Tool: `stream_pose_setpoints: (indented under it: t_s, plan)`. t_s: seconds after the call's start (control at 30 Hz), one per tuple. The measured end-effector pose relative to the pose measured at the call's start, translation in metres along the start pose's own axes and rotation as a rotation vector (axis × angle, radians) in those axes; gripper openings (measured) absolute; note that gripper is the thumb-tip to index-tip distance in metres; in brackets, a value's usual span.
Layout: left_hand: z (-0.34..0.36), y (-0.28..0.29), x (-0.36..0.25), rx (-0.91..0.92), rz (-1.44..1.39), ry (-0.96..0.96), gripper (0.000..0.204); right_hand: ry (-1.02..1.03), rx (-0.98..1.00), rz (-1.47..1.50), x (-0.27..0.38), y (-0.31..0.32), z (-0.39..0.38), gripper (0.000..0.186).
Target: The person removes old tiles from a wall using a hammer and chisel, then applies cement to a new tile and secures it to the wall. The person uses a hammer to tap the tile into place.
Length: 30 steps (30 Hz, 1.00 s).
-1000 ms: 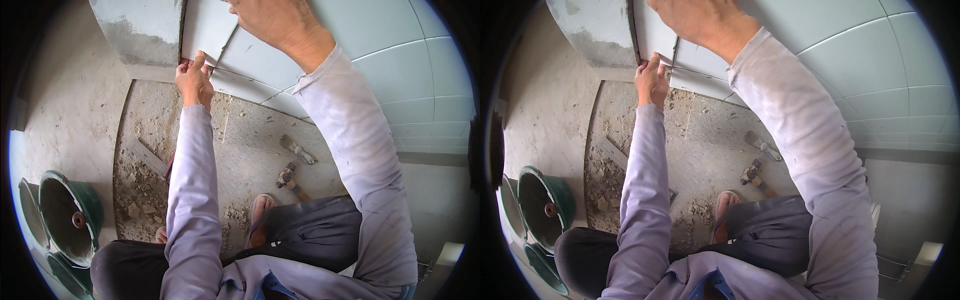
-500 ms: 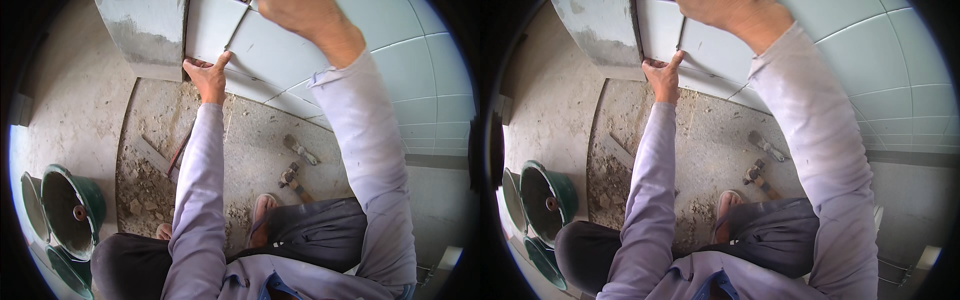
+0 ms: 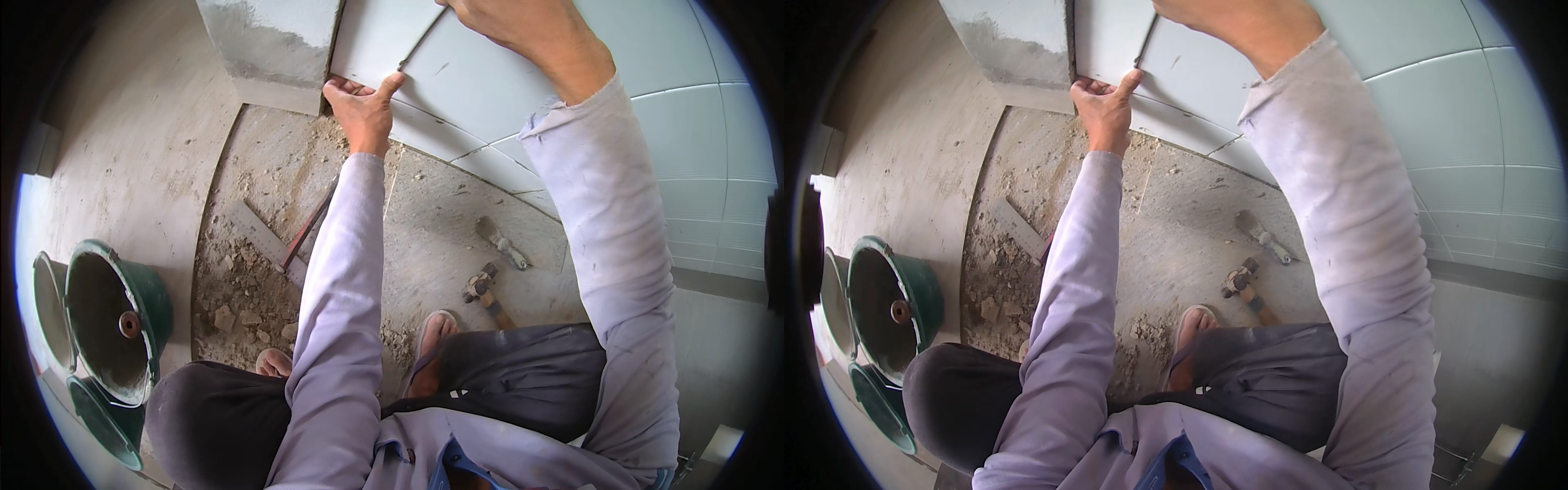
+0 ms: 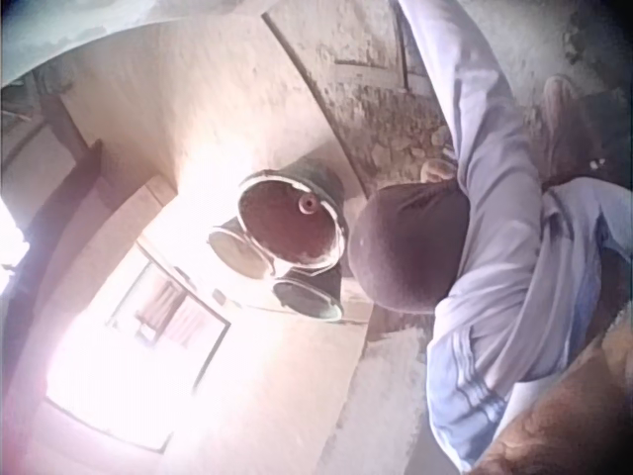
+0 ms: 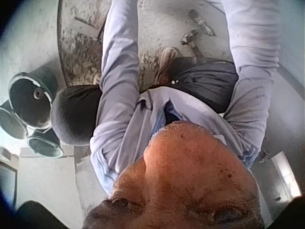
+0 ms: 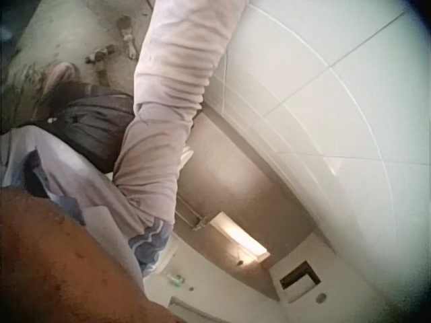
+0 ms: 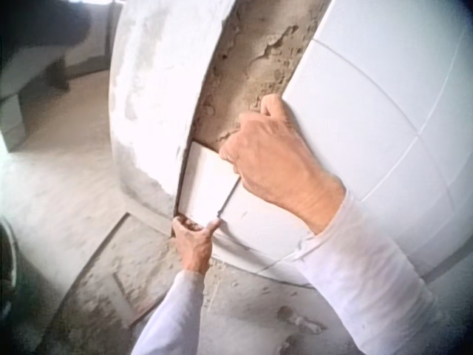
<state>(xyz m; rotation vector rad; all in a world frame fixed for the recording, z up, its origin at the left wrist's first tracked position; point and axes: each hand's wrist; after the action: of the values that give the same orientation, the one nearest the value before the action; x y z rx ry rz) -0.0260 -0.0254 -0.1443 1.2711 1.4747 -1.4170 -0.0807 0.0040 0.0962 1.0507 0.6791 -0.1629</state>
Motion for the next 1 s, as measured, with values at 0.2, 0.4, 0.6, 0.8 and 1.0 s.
stream_pose_setpoints:
  t_s: [0.2,0.4,0.6,0.8,1.0]
  plan:
    - [0.002,0.003,0.005,-0.016,0.024,-0.015,0.076,0.001,0.029,0.045,0.011,-0.011,-0.003,0.019]
    - [0.009,0.007,0.02,0.015,-0.003,-0.005,0.07,-0.027,-0.041,0.143,0.014,-0.022,-0.008,0.022]
    - [0.018,0.007,0.024,0.068,-0.062,0.024,0.064,0.023,-0.042,0.073,0.003,-0.021,-0.002,0.021]
    - [0.012,0.01,0.015,0.1,-0.047,0.101,0.069,0.036,0.145,-0.006,0.007,-0.009,0.014,0.017]
    - [0.012,0.015,0.015,0.116,-0.099,0.099,0.074,0.106,0.288,0.077,-0.001,-0.011,0.038,0.005]
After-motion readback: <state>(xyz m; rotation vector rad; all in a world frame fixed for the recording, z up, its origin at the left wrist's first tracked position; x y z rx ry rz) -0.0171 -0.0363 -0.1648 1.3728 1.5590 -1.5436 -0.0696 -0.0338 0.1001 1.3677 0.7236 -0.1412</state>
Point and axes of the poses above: each hand's wrist, its own z-axis towards the middle knuckle, its own y-axis out of the back of the hand, x = y × z, and after that the axes turned 4 degrees about x, right-handed
